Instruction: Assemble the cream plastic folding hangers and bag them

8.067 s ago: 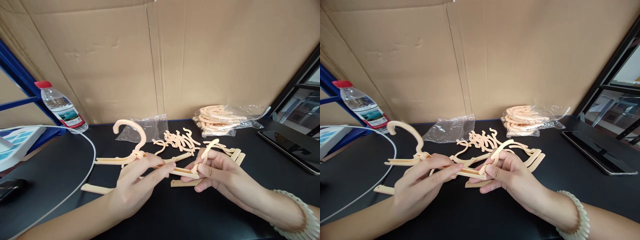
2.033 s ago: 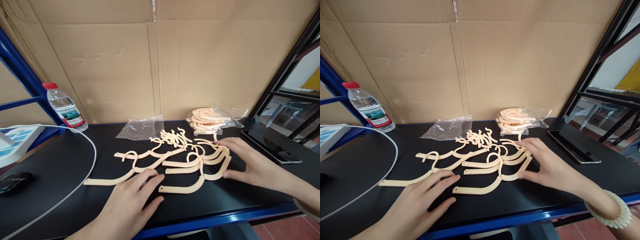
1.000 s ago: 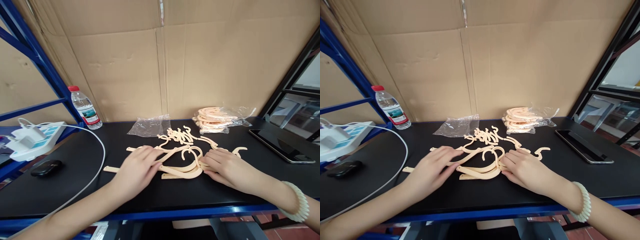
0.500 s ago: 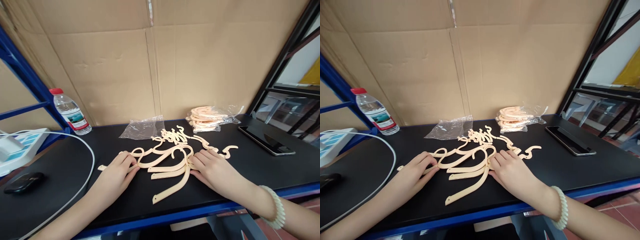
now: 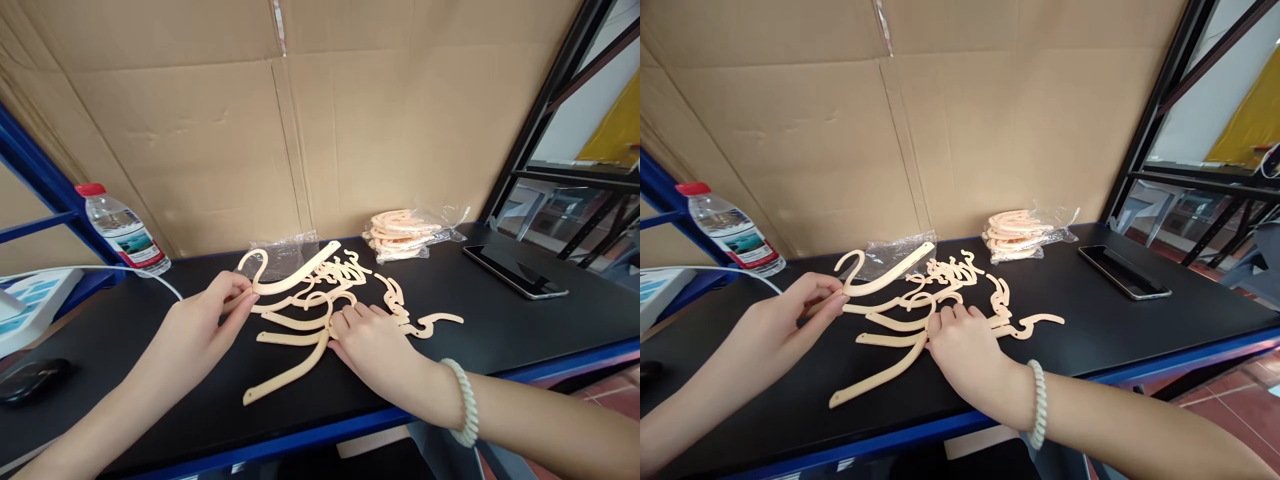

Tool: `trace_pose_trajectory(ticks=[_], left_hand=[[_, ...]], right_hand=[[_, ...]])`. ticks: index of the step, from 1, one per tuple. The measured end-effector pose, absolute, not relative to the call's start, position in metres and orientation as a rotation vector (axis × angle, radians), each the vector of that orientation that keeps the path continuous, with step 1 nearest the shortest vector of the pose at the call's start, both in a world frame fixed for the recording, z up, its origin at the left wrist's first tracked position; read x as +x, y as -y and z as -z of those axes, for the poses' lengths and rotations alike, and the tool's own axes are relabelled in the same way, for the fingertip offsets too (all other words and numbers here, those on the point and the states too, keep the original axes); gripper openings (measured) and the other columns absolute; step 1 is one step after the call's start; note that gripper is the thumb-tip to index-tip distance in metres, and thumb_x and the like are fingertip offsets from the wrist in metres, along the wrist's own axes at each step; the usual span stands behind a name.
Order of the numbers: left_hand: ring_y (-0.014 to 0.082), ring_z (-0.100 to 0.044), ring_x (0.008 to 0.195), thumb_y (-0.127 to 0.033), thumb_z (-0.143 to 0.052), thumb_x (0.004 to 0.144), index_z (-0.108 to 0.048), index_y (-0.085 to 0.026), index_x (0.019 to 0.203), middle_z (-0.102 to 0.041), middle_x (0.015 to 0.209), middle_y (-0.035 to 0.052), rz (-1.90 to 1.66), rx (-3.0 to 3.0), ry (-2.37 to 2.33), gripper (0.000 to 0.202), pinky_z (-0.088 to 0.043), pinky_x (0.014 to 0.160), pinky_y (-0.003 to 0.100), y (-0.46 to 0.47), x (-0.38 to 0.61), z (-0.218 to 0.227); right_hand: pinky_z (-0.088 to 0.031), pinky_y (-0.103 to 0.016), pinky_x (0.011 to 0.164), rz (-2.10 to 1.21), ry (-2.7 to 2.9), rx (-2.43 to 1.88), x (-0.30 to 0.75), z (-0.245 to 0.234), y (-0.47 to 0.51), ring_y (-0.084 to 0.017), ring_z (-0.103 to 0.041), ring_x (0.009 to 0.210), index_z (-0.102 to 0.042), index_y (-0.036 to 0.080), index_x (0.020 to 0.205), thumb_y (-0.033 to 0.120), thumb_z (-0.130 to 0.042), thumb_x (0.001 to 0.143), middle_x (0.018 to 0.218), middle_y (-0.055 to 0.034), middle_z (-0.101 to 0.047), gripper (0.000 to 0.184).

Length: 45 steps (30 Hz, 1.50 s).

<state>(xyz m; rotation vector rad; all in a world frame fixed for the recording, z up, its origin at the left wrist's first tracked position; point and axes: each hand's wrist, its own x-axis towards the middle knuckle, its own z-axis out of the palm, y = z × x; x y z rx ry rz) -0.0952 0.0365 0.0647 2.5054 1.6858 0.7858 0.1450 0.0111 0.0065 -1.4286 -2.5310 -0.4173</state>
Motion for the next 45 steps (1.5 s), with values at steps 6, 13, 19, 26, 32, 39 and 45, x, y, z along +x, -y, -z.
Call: trace_pose_trajectory(ticks=[6, 13, 19, 26, 32, 39, 45], left_hand=[[0.0188, -0.066, 0.070, -0.046, -0.045, 0.094, -0.049, -0.024, 0.095, -0.068, 0.077, -0.0013, -0.873, 2.582, -1.594, 0.023, -0.045, 0.060, 0.025, -0.046, -0.084, -0.069], [0.0197, -0.064, 0.076, -0.037, -0.044, 0.097, -0.051, -0.021, 0.093, -0.066, 0.082, 0.0016, -0.906, 2.739, -1.433, 0.018, -0.044, 0.062, 0.027, -0.057, -0.062, -0.067], [0.0206, -0.063, 0.082, -0.024, -0.043, 0.097, -0.056, -0.017, 0.104, -0.065, 0.096, 0.0075, -0.972, 3.002, -1.312, 0.016, -0.049, 0.072, 0.034, -0.081, -0.043, -0.045], [0.0164, -0.060, 0.078, -0.007, -0.058, 0.085, -0.055, -0.021, 0.099, -0.063, 0.086, 0.0028, -1.458, 2.828, -0.884, 0.020, -0.051, 0.069, 0.030, -0.064, -0.044, -0.032], [0.0136, -0.061, 0.072, -0.032, -0.055, 0.091, -0.055, -0.025, 0.121, -0.066, 0.094, 0.0027, -0.943, 1.944, -1.001, 0.031, -0.053, 0.062, 0.027, -0.052, -0.030, -0.044], [0.0088, -0.055, 0.059, -0.039, -0.061, 0.089, -0.068, -0.018, 0.098, -0.065, 0.080, 0.0023, -0.960, 1.398, -0.762, 0.024, -0.047, 0.054, 0.023, -0.064, -0.019, -0.040], [0.0091, -0.058, 0.061, -0.033, -0.070, 0.084, -0.073, -0.014, 0.098, -0.072, 0.082, 0.0050, -1.071, 1.352, -0.861, 0.023, -0.050, 0.058, 0.022, -0.073, -0.029, -0.030]], right_hand=[[-0.052, -0.040, 0.067, 0.314, 2.496, -1.370, 0.152, -0.015, -0.012, -0.030, -0.063, 0.086, -0.065, 0.011, 0.089, 0.040, -0.064, 0.089, 0.088, -0.0136, -0.067, 0.029], [-0.054, -0.033, 0.075, -0.411, 1.813, -1.193, 0.234, -0.078, -0.041, -0.023, -0.064, 0.096, -0.056, 0.020, 0.120, 0.044, -0.055, 0.093, 0.106, -0.0106, -0.066, 0.036], [-0.041, -0.022, 0.044, -1.319, 2.108, -1.135, 0.228, -0.077, -0.083, -0.007, -0.048, 0.047, -0.064, 0.015, 0.106, 0.045, -0.063, 0.087, 0.069, 0.0012, -0.061, 0.036], [-0.031, -0.020, 0.043, -1.233, 1.898, -1.098, 0.211, -0.059, -0.093, -0.006, -0.043, 0.049, -0.067, 0.014, 0.100, 0.045, -0.064, 0.086, 0.065, 0.0038, -0.052, 0.034], [-0.034, -0.022, 0.045, -1.216, 1.874, -0.973, 0.201, -0.070, -0.089, -0.006, -0.045, 0.048, -0.066, 0.015, 0.100, 0.039, -0.060, 0.089, 0.067, 0.0030, -0.057, 0.027], [-0.042, -0.020, 0.049, -1.426, 1.848, -0.860, 0.190, -0.060, -0.088, -0.009, -0.055, 0.056, -0.053, 0.018, 0.095, 0.040, -0.067, 0.085, 0.070, -0.0002, -0.067, 0.028], [-0.054, -0.027, 0.057, -0.696, 2.078, -1.143, 0.227, -0.047, -0.130, -0.016, -0.066, 0.067, -0.058, 0.016, 0.100, 0.039, -0.039, 0.098, 0.084, -0.0090, -0.071, 0.030]])
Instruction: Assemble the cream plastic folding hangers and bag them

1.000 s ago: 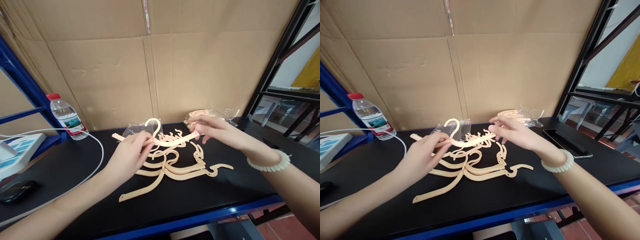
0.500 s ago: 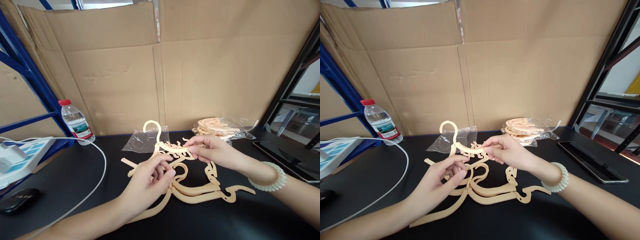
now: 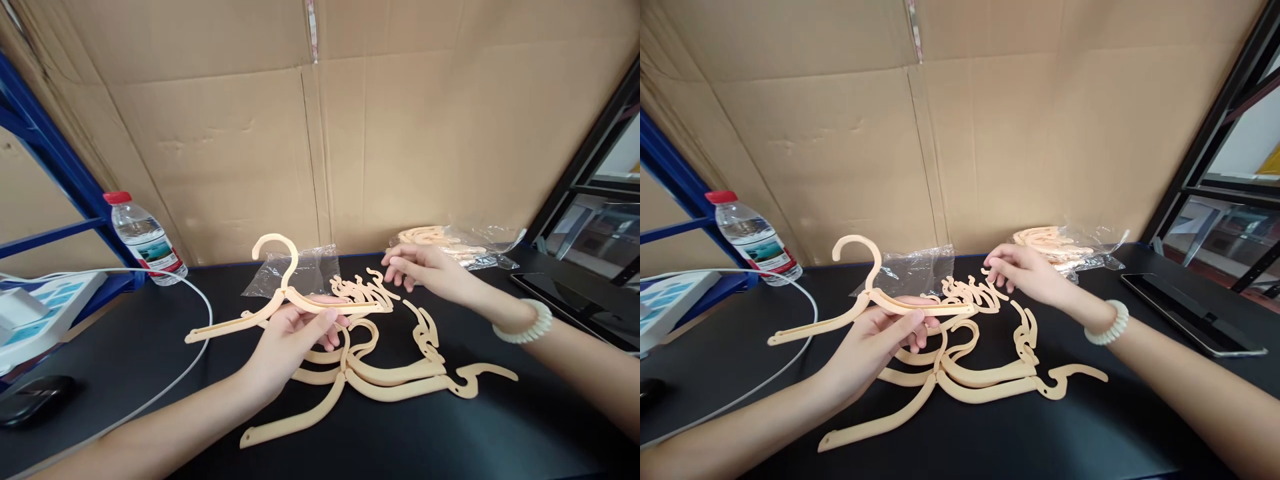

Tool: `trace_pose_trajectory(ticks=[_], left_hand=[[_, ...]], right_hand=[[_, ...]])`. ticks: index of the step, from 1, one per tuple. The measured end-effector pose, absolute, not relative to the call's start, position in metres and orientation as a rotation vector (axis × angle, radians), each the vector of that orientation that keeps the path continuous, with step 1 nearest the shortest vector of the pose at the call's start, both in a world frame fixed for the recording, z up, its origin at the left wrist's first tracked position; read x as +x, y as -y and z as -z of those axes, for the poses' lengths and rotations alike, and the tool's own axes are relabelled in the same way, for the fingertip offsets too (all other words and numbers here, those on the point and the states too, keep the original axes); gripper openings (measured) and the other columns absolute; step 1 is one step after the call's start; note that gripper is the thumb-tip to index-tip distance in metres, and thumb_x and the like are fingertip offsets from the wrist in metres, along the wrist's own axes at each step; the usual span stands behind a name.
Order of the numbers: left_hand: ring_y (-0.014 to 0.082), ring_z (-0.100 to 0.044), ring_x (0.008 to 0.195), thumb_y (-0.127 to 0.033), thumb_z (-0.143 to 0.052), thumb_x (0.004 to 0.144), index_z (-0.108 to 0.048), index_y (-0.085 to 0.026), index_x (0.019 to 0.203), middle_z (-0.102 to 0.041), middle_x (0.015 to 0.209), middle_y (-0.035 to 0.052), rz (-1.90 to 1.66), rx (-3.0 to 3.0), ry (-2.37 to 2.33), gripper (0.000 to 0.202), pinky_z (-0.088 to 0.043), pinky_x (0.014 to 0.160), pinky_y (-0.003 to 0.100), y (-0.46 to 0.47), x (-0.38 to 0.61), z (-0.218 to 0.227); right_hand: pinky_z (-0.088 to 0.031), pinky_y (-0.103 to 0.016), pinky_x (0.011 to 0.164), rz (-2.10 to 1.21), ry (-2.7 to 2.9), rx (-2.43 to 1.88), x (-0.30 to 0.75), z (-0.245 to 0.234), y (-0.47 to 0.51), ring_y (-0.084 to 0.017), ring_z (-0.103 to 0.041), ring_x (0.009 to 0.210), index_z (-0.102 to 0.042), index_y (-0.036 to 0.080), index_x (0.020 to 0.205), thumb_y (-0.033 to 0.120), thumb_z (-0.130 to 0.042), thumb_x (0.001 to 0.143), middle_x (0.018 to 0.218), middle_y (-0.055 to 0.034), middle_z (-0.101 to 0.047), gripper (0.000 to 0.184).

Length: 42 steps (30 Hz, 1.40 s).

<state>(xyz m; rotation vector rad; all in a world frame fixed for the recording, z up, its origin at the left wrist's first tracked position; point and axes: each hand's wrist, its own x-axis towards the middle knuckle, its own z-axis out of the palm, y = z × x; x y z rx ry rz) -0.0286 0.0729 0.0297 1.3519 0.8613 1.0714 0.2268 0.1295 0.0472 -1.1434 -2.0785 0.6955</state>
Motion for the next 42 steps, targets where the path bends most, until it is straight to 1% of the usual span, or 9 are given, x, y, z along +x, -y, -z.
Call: trace_pose_trajectory(ticks=[4, 10, 18, 25, 30, 35, 38, 40, 42], left_hand=[[0.0082, -0.058, 0.060, -0.031, -0.070, 0.084, -0.075, -0.013, 0.093, -0.073, 0.080, 0.0040, -1.046, 1.377, -0.897, 0.020, -0.052, 0.060, 0.021, -0.076, -0.031, -0.026], [0.0075, -0.060, 0.060, -0.028, -0.070, 0.083, -0.075, -0.015, 0.092, -0.071, 0.073, 0.0006, -1.042, 1.382, -0.939, 0.017, -0.051, 0.061, 0.018, -0.075, -0.033, -0.023], [0.0086, -0.059, 0.058, -0.025, -0.070, 0.080, -0.071, -0.012, 0.092, -0.067, 0.064, -0.0010, -1.057, 1.335, -0.974, 0.017, -0.050, 0.061, 0.019, -0.073, -0.032, -0.026], [0.0080, -0.059, 0.057, -0.027, -0.070, 0.082, -0.070, -0.013, 0.091, -0.065, 0.063, -0.0017, -1.083, 1.341, -0.979, 0.017, -0.050, 0.059, 0.019, -0.073, -0.034, -0.024], [0.0066, -0.058, 0.057, -0.028, -0.074, 0.079, -0.071, -0.015, 0.088, -0.064, 0.064, -0.0033, -1.102, 1.320, -0.939, 0.016, -0.049, 0.058, 0.017, -0.074, -0.034, -0.026], [0.0067, -0.062, 0.063, -0.028, -0.076, 0.079, -0.073, -0.017, 0.085, -0.070, 0.085, 0.0009, -1.041, 1.338, -0.874, 0.013, -0.053, 0.063, 0.018, -0.071, -0.032, -0.029], [0.0170, -0.067, 0.096, -0.027, -0.075, 0.080, -0.073, -0.017, 0.084, -0.072, 0.102, 0.0062, -0.969, 1.362, -0.814, 0.011, -0.055, 0.083, 0.025, -0.067, -0.030, -0.030], [0.0230, -0.059, 0.118, -0.026, -0.076, 0.078, -0.073, -0.017, 0.083, -0.074, 0.102, 0.0081, -0.935, 1.395, -0.786, 0.011, -0.050, 0.096, 0.029, -0.064, -0.028, -0.030], [0.0252, -0.061, 0.116, -0.029, -0.077, 0.077, -0.073, -0.016, 0.083, -0.074, 0.101, 0.0086, -0.909, 1.376, -0.790, 0.014, -0.050, 0.096, 0.032, -0.060, -0.027, -0.030]], right_hand=[[-0.051, -0.033, 0.069, -0.209, 2.319, -1.313, 0.239, -0.031, -0.148, -0.020, -0.067, 0.073, -0.067, 0.017, 0.097, 0.019, -0.048, 0.091, 0.084, -0.0081, -0.073, 0.020], [-0.045, -0.031, 0.059, -0.065, 2.402, -1.495, 0.232, -0.015, -0.148, -0.023, -0.065, 0.063, -0.073, 0.016, 0.072, 0.026, -0.062, 0.084, 0.071, -0.0093, -0.072, 0.019], [-0.043, -0.026, 0.057, -0.013, 2.360, -1.621, 0.228, -0.011, -0.151, -0.019, -0.065, 0.061, -0.070, 0.016, 0.067, 0.008, -0.059, 0.075, 0.066, -0.0063, -0.071, 0.016], [-0.041, -0.028, 0.058, 0.022, 2.178, -1.637, 0.240, -0.031, -0.134, -0.020, -0.063, 0.065, -0.064, 0.018, 0.070, 0.010, -0.060, 0.073, 0.072, -0.0042, -0.070, 0.010], [-0.045, -0.024, 0.058, -0.461, 1.809, -1.274, 0.242, -0.053, -0.109, -0.012, -0.055, 0.059, -0.064, 0.019, 0.075, 0.026, -0.065, 0.083, 0.069, 0.0009, -0.062, 0.010], [-0.038, -0.018, 0.047, -1.032, 1.340, -0.882, 0.228, -0.057, -0.089, -0.009, -0.046, 0.060, -0.060, 0.019, 0.074, 0.036, -0.068, 0.086, 0.070, 0.0023, -0.051, 0.022], [-0.038, -0.018, 0.044, -1.137, 1.339, -0.844, 0.216, -0.050, -0.080, -0.009, -0.048, 0.058, -0.056, 0.021, 0.078, 0.038, -0.064, 0.090, 0.068, 0.0028, -0.052, 0.022], [-0.041, -0.019, 0.045, -1.153, 1.412, -0.858, 0.209, -0.045, -0.075, -0.009, -0.050, 0.055, -0.053, 0.022, 0.079, 0.039, -0.060, 0.093, 0.066, 0.0030, -0.055, 0.023], [-0.043, -0.019, 0.045, -1.142, 1.474, -0.885, 0.203, -0.040, -0.071, -0.009, -0.051, 0.052, -0.051, 0.021, 0.080, 0.040, -0.058, 0.094, 0.064, 0.0030, -0.057, 0.025]])
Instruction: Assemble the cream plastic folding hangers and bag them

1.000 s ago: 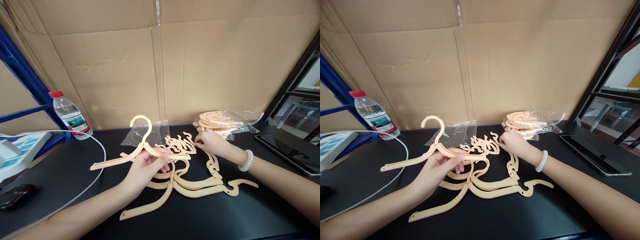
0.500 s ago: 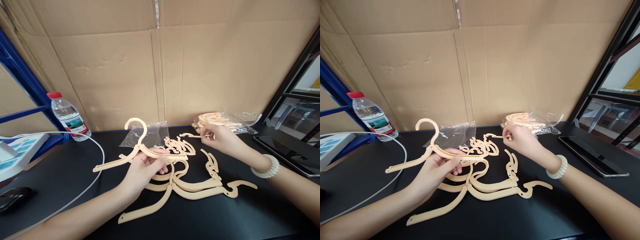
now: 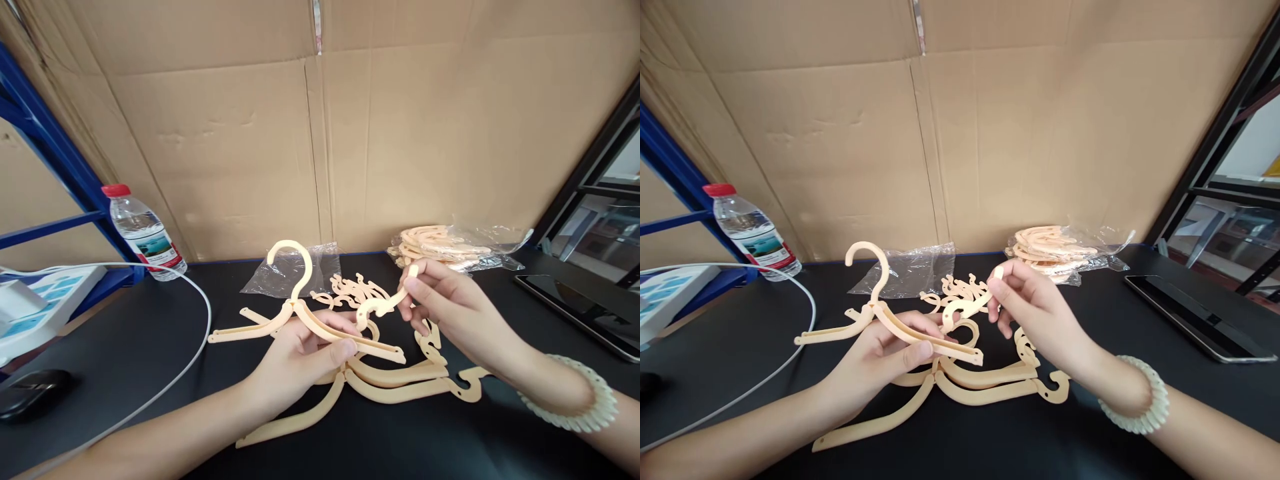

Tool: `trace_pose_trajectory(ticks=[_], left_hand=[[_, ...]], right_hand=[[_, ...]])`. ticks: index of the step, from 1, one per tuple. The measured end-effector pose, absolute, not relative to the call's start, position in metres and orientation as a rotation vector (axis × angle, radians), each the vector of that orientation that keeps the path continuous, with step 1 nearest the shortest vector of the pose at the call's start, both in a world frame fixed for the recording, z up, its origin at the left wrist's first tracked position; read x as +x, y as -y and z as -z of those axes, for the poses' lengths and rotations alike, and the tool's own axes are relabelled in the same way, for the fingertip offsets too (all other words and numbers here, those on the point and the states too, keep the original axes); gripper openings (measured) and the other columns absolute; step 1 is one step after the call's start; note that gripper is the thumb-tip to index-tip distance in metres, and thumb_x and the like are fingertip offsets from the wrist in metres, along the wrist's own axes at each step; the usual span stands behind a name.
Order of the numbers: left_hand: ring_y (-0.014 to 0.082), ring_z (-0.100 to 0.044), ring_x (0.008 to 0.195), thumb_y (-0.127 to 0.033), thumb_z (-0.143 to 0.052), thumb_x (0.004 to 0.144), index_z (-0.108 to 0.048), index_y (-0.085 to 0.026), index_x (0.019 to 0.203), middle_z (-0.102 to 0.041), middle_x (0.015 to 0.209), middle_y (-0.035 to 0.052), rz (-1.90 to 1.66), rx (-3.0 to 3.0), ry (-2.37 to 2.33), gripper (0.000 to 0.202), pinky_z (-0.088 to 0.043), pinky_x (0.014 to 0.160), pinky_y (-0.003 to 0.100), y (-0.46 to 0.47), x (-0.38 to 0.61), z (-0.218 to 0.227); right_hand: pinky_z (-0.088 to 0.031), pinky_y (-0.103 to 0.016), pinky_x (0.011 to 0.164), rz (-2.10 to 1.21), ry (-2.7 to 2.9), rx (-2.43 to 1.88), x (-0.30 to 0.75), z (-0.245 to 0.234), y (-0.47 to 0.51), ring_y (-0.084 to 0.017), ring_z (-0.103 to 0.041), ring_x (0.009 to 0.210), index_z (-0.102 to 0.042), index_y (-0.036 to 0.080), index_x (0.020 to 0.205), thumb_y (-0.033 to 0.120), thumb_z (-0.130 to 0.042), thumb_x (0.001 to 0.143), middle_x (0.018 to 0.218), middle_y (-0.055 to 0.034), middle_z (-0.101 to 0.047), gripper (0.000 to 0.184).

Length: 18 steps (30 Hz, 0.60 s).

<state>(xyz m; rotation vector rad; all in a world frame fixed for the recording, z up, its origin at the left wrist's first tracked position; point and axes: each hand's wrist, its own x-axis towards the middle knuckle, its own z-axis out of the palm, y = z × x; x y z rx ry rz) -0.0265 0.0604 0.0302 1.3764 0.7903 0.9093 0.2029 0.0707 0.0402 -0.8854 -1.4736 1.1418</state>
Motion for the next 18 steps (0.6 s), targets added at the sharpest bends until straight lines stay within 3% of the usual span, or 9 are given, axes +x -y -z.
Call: trace_pose_trajectory(ticks=[4, 9, 15, 18], left_hand=[[0.0219, -0.071, 0.092, -0.030, -0.078, 0.075, -0.073, -0.016, 0.086, -0.074, 0.105, 0.0085, -0.916, 1.281, -0.799, 0.019, -0.056, 0.083, 0.033, -0.056, -0.024, -0.031], [0.0133, -0.066, 0.073, -0.025, -0.076, 0.077, -0.074, -0.017, 0.084, -0.073, 0.082, 0.0028, -0.937, 1.371, -0.812, 0.010, -0.054, 0.072, 0.024, -0.053, -0.019, -0.034], [0.0151, -0.067, 0.076, -0.021, -0.075, 0.077, -0.076, -0.018, 0.080, -0.072, 0.076, 0.0020, -0.966, 1.379, -0.690, 0.005, -0.055, 0.074, 0.025, -0.047, -0.010, -0.036], [0.0188, -0.069, 0.093, -0.023, -0.076, 0.077, -0.075, -0.018, 0.080, -0.074, 0.089, 0.0053, -0.991, 1.359, -0.734, 0.006, -0.054, 0.079, 0.024, -0.048, -0.014, -0.032]], right_hand=[[-0.042, -0.019, 0.043, -1.145, 1.462, -0.907, 0.195, -0.036, -0.065, -0.008, -0.048, 0.047, -0.049, 0.021, 0.078, 0.042, -0.061, 0.091, 0.061, 0.0037, -0.058, 0.027], [-0.039, -0.020, 0.042, -1.381, 1.532, -0.969, 0.186, -0.037, -0.061, -0.009, -0.049, 0.049, -0.065, 0.019, 0.086, 0.042, -0.071, 0.082, 0.063, 0.0023, -0.060, 0.024], [-0.045, -0.025, 0.054, -1.352, 1.617, -1.021, 0.180, -0.037, -0.055, -0.014, -0.057, 0.062, -0.077, 0.019, 0.081, 0.039, -0.073, 0.080, 0.072, -0.0021, -0.068, 0.020], [-0.046, -0.024, 0.058, -1.187, 1.383, -0.917, 0.190, -0.041, -0.056, -0.012, -0.054, 0.060, -0.077, 0.023, 0.082, 0.038, -0.071, 0.083, 0.065, 0.0006, -0.063, 0.016]])
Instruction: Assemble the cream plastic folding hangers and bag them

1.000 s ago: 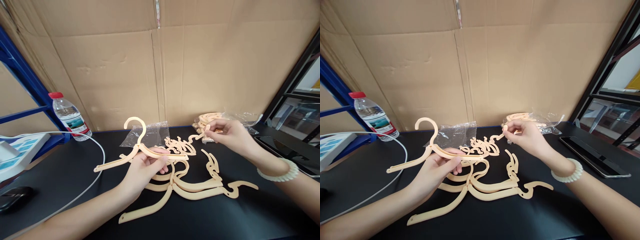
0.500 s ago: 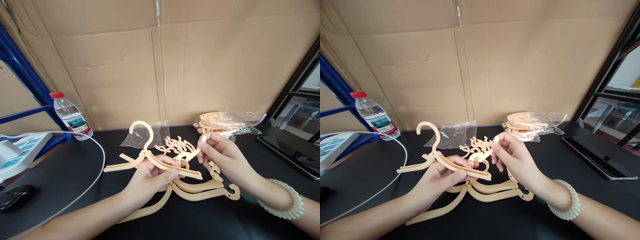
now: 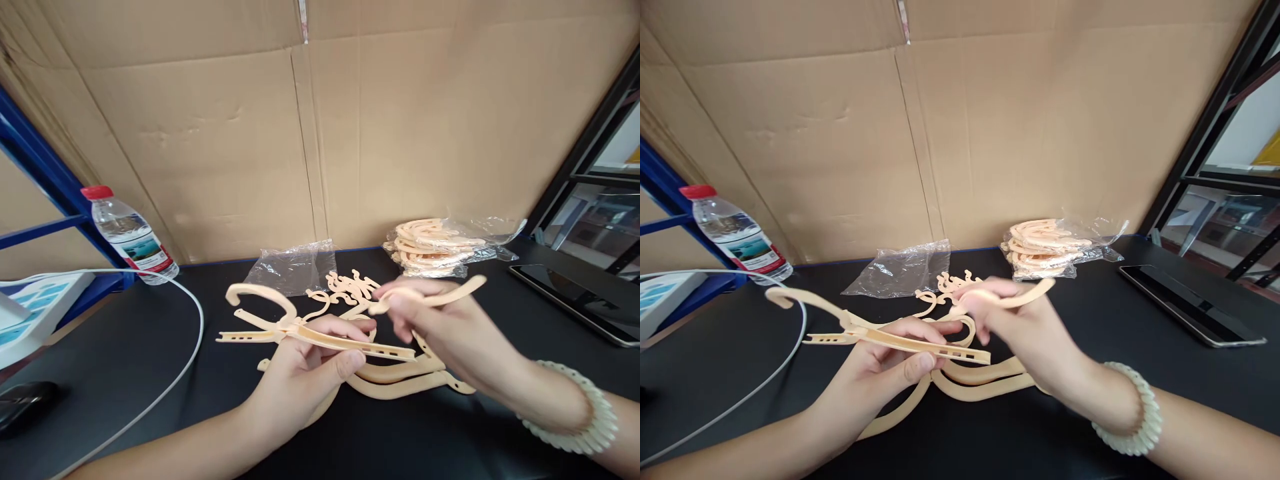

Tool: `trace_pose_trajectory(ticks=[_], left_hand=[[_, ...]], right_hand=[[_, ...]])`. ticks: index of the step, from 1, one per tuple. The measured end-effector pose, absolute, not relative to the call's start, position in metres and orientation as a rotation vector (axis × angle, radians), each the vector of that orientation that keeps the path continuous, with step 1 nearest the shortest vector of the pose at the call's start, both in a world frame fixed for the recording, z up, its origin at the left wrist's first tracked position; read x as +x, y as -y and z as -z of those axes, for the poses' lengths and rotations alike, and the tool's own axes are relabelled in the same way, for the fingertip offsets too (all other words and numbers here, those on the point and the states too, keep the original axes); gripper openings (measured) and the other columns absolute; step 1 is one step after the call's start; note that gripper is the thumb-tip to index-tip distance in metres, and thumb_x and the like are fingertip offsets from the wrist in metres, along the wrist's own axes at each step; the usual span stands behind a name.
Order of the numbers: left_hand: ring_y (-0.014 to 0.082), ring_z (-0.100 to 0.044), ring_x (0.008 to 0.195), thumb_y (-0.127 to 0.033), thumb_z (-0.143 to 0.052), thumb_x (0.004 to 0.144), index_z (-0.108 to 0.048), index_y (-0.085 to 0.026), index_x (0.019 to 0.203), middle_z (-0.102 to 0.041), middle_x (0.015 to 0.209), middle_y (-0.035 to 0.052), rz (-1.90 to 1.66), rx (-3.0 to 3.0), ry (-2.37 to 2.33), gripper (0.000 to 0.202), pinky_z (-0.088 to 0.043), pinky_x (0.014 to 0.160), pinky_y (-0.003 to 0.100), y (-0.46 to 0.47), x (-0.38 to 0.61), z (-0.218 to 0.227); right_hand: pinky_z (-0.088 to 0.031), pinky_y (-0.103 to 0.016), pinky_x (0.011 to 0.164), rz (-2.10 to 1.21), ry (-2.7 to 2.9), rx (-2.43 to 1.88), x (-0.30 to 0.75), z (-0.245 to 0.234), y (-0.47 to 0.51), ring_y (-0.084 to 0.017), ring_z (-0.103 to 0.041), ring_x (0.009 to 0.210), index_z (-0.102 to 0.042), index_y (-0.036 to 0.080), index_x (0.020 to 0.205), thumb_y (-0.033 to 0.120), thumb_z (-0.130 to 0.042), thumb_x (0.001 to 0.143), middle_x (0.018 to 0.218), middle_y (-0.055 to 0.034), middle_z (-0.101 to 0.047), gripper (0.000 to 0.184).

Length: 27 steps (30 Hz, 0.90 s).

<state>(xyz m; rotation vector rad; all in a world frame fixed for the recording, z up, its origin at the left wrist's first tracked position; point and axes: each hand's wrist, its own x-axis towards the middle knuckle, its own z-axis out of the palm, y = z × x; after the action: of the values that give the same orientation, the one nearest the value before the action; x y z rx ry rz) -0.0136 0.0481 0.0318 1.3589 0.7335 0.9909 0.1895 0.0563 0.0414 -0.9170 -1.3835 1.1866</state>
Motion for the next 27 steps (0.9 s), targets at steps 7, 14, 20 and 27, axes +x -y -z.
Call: trace_pose_trajectory(ticks=[7, 14, 20, 27], left_hand=[[0.0199, -0.074, 0.087, -0.030, -0.075, 0.082, -0.070, -0.017, 0.089, -0.077, 0.087, 0.0054, -1.031, 1.190, -0.817, 0.015, -0.057, 0.080, 0.026, -0.055, -0.024, -0.028], [0.0207, -0.074, 0.082, -0.031, -0.077, 0.078, -0.076, -0.018, 0.094, -0.078, 0.091, 0.0069, -1.063, 1.175, -0.822, 0.020, -0.059, 0.077, 0.028, -0.051, -0.019, -0.025], [0.0208, -0.074, 0.082, -0.030, -0.077, 0.078, -0.078, -0.020, 0.091, -0.078, 0.086, 0.0060, -1.047, 1.229, -0.796, 0.016, -0.060, 0.075, 0.027, -0.054, -0.022, -0.019], [0.0181, -0.075, 0.080, -0.018, -0.075, 0.079, -0.079, -0.022, 0.089, -0.078, 0.090, 0.0033, -1.042, 1.250, -0.775, 0.011, -0.061, 0.073, 0.023, -0.056, -0.025, -0.023]], right_hand=[[-0.052, -0.021, 0.062, -1.363, 1.079, -0.798, 0.211, -0.036, -0.057, -0.010, -0.059, 0.063, -0.076, 0.025, 0.080, 0.029, -0.085, 0.070, 0.071, 0.0003, -0.065, 0.014], [-0.052, -0.017, 0.060, -1.632, 0.997, -0.794, 0.202, -0.021, -0.048, -0.009, -0.058, 0.064, -0.076, 0.020, 0.080, 0.028, -0.084, 0.072, 0.066, 0.0004, -0.062, 0.014], [-0.053, -0.017, 0.067, -1.787, 0.969, -0.788, 0.199, -0.017, -0.047, -0.008, -0.059, 0.069, -0.075, 0.019, 0.072, 0.028, -0.084, 0.073, 0.076, 0.0004, -0.062, 0.013], [-0.056, -0.018, 0.070, -1.820, 0.902, -0.784, 0.199, -0.015, -0.045, -0.011, -0.062, 0.082, -0.074, 0.021, 0.076, 0.030, -0.080, 0.078, 0.087, 0.0004, -0.063, 0.011]])
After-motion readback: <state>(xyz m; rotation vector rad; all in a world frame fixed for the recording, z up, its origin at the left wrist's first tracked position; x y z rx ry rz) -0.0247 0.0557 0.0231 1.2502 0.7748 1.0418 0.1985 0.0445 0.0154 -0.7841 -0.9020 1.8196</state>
